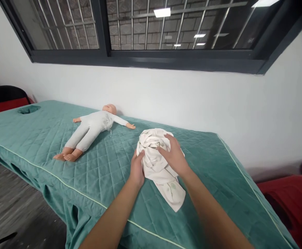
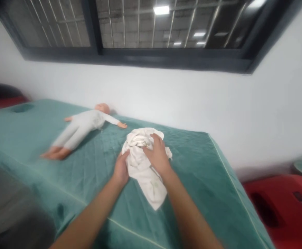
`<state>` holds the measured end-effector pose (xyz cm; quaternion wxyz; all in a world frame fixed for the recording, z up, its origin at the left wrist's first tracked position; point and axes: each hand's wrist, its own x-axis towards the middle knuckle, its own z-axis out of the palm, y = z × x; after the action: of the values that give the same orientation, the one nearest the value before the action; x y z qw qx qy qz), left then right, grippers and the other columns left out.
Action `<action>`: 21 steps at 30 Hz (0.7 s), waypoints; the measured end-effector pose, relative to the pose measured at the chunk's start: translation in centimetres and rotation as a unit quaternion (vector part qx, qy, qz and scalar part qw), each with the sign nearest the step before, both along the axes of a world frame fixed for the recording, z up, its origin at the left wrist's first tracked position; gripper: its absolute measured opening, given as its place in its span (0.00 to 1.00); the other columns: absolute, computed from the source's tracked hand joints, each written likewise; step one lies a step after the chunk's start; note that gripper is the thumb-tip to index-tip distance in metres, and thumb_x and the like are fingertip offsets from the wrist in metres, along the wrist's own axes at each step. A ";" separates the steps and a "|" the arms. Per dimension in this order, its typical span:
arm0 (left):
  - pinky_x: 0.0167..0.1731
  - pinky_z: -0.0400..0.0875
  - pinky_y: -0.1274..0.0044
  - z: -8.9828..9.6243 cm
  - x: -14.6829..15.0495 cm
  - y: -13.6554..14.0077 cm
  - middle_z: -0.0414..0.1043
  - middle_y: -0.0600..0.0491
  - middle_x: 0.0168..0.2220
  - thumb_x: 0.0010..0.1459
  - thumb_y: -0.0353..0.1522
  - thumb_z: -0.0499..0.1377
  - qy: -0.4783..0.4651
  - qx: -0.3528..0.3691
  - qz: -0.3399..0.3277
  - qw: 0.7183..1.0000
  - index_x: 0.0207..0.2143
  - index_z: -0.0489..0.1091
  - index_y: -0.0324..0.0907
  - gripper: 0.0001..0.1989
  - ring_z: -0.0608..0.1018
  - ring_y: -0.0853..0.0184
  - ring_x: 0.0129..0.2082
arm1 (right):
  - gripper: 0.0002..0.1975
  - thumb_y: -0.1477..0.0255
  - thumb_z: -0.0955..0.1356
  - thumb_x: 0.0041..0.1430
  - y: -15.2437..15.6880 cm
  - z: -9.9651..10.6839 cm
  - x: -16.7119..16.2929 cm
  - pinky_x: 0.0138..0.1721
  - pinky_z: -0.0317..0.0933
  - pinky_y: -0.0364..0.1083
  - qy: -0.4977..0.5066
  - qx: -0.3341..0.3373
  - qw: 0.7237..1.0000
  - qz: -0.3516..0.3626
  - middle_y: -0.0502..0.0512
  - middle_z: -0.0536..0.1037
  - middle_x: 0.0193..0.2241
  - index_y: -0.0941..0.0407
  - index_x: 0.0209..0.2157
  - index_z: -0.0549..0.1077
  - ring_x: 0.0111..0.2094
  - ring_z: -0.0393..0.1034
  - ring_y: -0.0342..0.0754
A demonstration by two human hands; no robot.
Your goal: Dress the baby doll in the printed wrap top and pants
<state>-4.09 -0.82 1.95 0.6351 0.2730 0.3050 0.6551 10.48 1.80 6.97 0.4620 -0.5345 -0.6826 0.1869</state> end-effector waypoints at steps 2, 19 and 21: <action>0.54 0.70 0.64 0.1 -0.1 0.0 0.76 0.44 0.52 0.54 0.40 0.60 -0.023 -0.007 -0.012 1.000 0.55 0.69 0.38 0.27 0.78 0.54 0.51 | 0.33 0.62 0.74 0.49 2.7 -0.4 -0.6 0.65 0.47 0.61 -0.062 0.007 0.998 0.021 0.64 0.63 0.62 0.56 0.56 0.67 0.65 0.52 0.61; 0.59 0.67 0.58 -0.6 -0.9 1.1 0.74 0.46 0.54 0.58 0.41 0.55 -0.091 -0.065 -0.047 0.993 0.55 0.70 0.38 0.26 0.73 0.50 0.58 | 0.09 0.66 0.70 0.48 3.9 -1.2 3.8 0.39 0.71 0.47 0.605 -0.070 0.792 0.031 0.47 0.78 0.29 0.52 0.33 0.73 0.33 0.75 0.47; 0.60 0.66 0.58 -0.6 -0.9 1.2 0.73 0.46 0.55 0.59 0.42 0.55 -0.101 -0.055 -0.056 0.992 0.56 0.70 0.38 0.26 0.71 0.50 0.59 | 0.06 0.67 0.69 0.48 3.3 -1.0 5.0 0.34 0.70 0.45 0.634 -0.066 0.770 0.038 0.45 0.75 0.25 0.52 0.30 0.71 0.26 0.71 0.43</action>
<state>-4.99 0.35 1.38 0.7120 0.1870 0.2591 0.6253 15.46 5.10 6.01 0.7456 -0.2977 -0.2407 0.5455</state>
